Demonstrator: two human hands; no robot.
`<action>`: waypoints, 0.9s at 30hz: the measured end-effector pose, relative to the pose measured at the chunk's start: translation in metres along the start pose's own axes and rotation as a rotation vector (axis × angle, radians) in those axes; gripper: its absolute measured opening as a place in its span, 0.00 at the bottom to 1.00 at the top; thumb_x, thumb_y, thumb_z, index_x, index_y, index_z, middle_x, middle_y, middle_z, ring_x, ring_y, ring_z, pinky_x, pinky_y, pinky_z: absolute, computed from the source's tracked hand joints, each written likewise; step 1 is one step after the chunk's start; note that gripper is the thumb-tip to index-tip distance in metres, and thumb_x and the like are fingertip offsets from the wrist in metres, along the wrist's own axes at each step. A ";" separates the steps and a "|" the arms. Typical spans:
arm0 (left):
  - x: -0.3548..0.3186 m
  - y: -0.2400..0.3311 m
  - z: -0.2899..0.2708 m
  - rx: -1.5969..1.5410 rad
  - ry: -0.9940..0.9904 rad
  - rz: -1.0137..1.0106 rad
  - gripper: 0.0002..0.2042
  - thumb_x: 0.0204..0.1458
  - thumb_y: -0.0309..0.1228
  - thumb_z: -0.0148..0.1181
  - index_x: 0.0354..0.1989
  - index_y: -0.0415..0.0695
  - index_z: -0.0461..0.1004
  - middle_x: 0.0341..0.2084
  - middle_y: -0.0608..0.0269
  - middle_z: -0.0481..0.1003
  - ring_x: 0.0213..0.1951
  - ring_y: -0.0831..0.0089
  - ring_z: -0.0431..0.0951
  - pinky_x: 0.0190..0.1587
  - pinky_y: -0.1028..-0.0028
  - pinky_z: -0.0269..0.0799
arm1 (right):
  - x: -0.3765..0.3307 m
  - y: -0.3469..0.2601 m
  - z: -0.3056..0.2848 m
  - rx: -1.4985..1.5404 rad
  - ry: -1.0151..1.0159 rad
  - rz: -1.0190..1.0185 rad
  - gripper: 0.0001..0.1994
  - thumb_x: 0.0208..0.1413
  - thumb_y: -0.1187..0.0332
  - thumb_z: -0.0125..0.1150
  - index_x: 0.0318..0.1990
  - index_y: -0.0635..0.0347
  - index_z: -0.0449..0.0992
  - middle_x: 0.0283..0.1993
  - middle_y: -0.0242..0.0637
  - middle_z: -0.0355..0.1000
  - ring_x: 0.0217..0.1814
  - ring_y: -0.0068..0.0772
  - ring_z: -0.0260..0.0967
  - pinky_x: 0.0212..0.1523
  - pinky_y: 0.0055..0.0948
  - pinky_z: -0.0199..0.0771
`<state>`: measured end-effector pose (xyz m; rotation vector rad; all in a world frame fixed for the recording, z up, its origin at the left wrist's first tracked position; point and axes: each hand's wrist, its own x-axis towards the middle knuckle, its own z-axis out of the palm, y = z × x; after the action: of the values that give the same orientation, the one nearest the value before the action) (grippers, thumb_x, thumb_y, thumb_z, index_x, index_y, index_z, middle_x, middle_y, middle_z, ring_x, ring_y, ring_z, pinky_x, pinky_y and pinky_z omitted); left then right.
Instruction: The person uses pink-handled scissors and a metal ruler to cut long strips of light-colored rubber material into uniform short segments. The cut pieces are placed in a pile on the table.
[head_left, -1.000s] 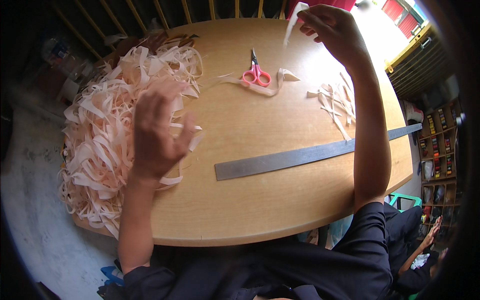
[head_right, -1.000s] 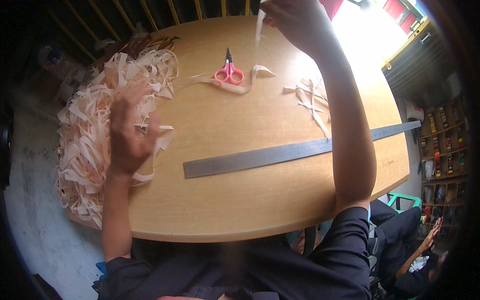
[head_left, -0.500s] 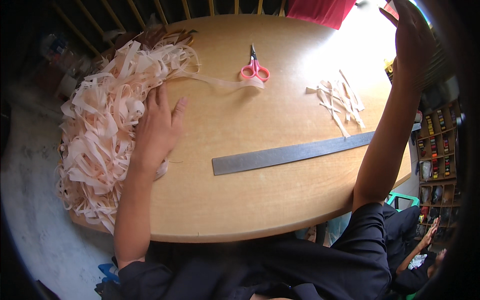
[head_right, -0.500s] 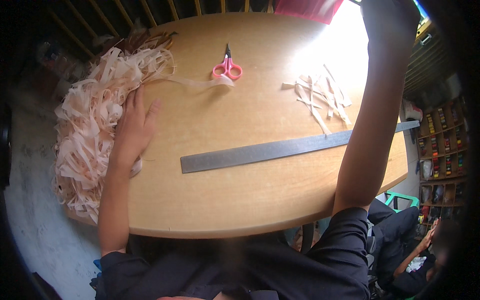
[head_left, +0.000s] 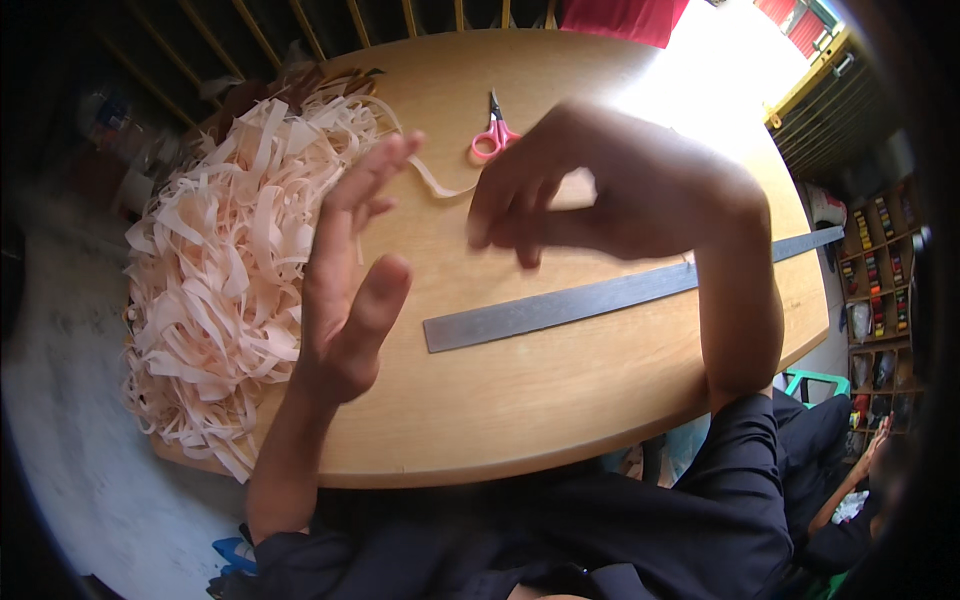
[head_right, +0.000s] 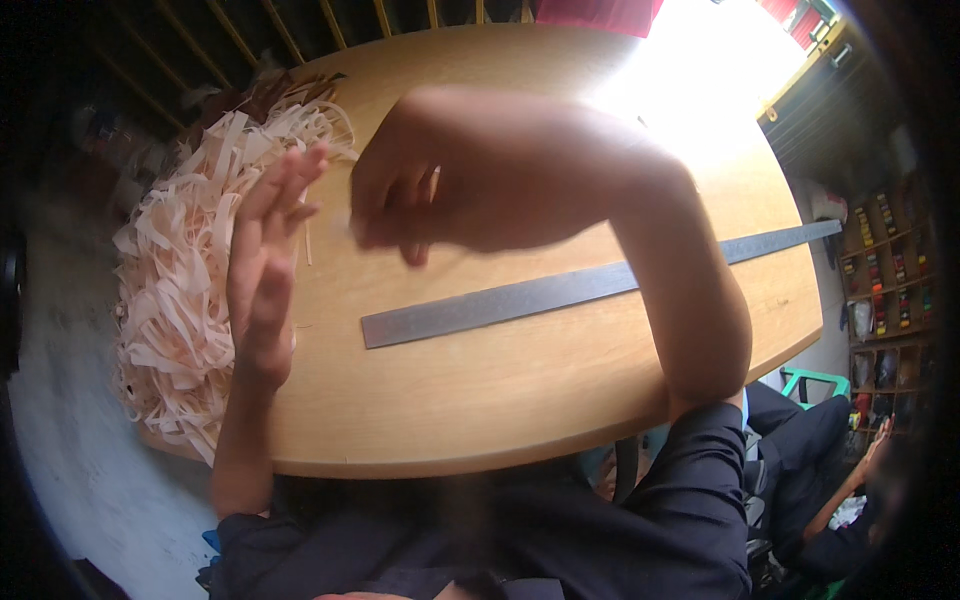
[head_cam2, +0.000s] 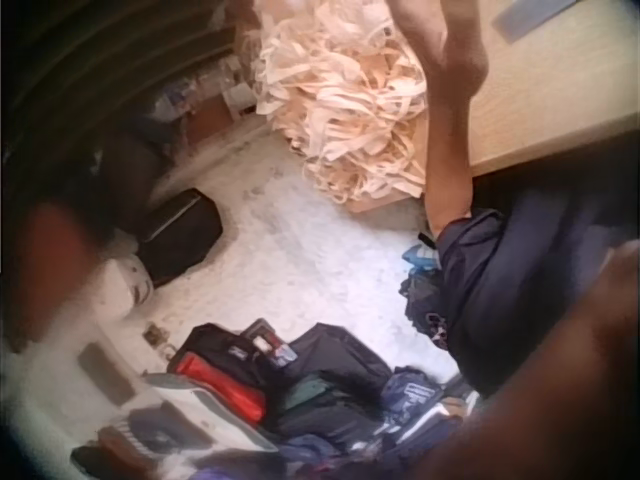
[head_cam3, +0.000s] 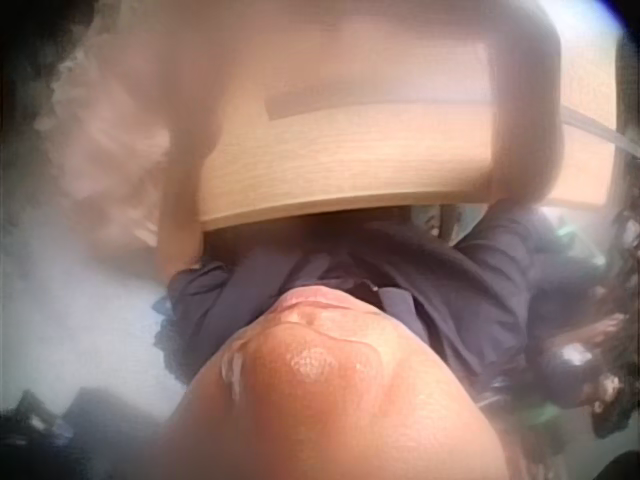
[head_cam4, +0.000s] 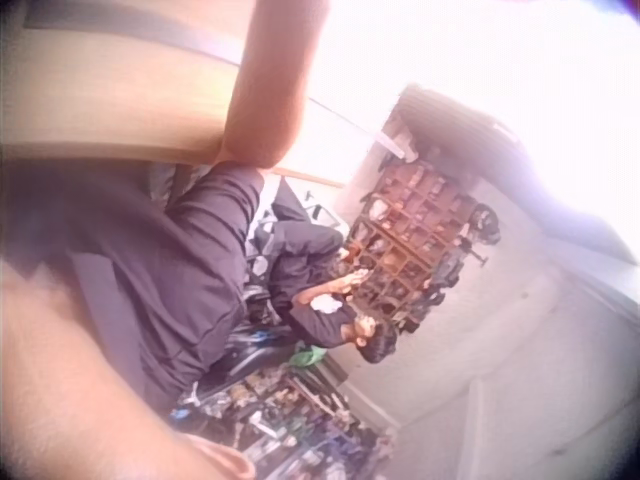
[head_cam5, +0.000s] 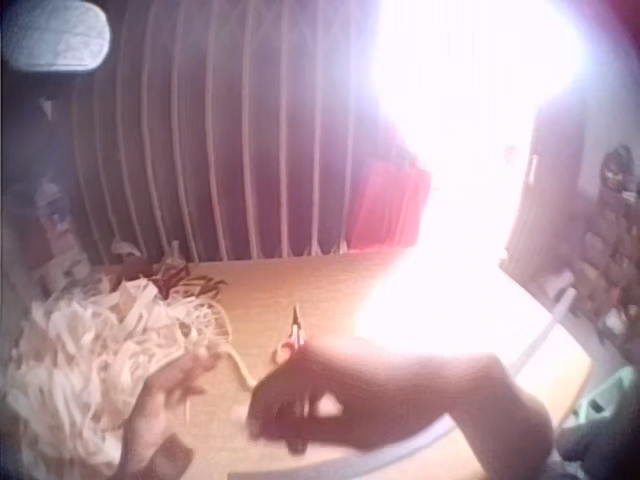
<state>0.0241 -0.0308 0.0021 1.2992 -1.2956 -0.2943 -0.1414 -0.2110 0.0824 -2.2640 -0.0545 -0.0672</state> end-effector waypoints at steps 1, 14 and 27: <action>-0.006 0.007 0.007 -0.115 0.004 -0.084 0.29 0.67 0.44 0.57 0.69 0.36 0.67 0.61 0.49 0.76 0.65 0.62 0.72 0.69 0.63 0.60 | 0.002 -0.007 0.005 -0.002 -0.079 -0.048 0.05 0.63 0.76 0.67 0.44 0.68 0.81 0.38 0.41 0.83 0.37 0.34 0.85 0.40 0.31 0.85; 0.008 0.005 -0.094 -0.165 -0.437 -0.640 0.11 0.67 0.33 0.62 0.36 0.38 0.80 0.17 0.72 0.71 0.17 0.89 0.65 0.22 0.85 0.59 | -0.018 -0.018 0.001 0.061 0.101 0.265 0.06 0.59 0.75 0.73 0.39 0.68 0.82 0.32 0.40 0.84 0.29 0.27 0.84 0.31 0.25 0.85; -0.001 0.023 -0.111 0.467 -0.268 -0.671 0.05 0.62 0.26 0.66 0.40 0.36 0.80 0.26 0.68 0.78 0.28 0.84 0.75 0.31 0.81 0.69 | -0.050 0.038 0.051 -0.182 0.216 0.647 0.11 0.63 0.62 0.72 0.38 0.61 0.84 0.22 0.37 0.80 0.22 0.22 0.79 0.23 0.21 0.73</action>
<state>0.1032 0.0368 0.0479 2.1457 -1.1440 -0.6793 -0.1872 -0.1972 0.0173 -2.3326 0.8209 0.0309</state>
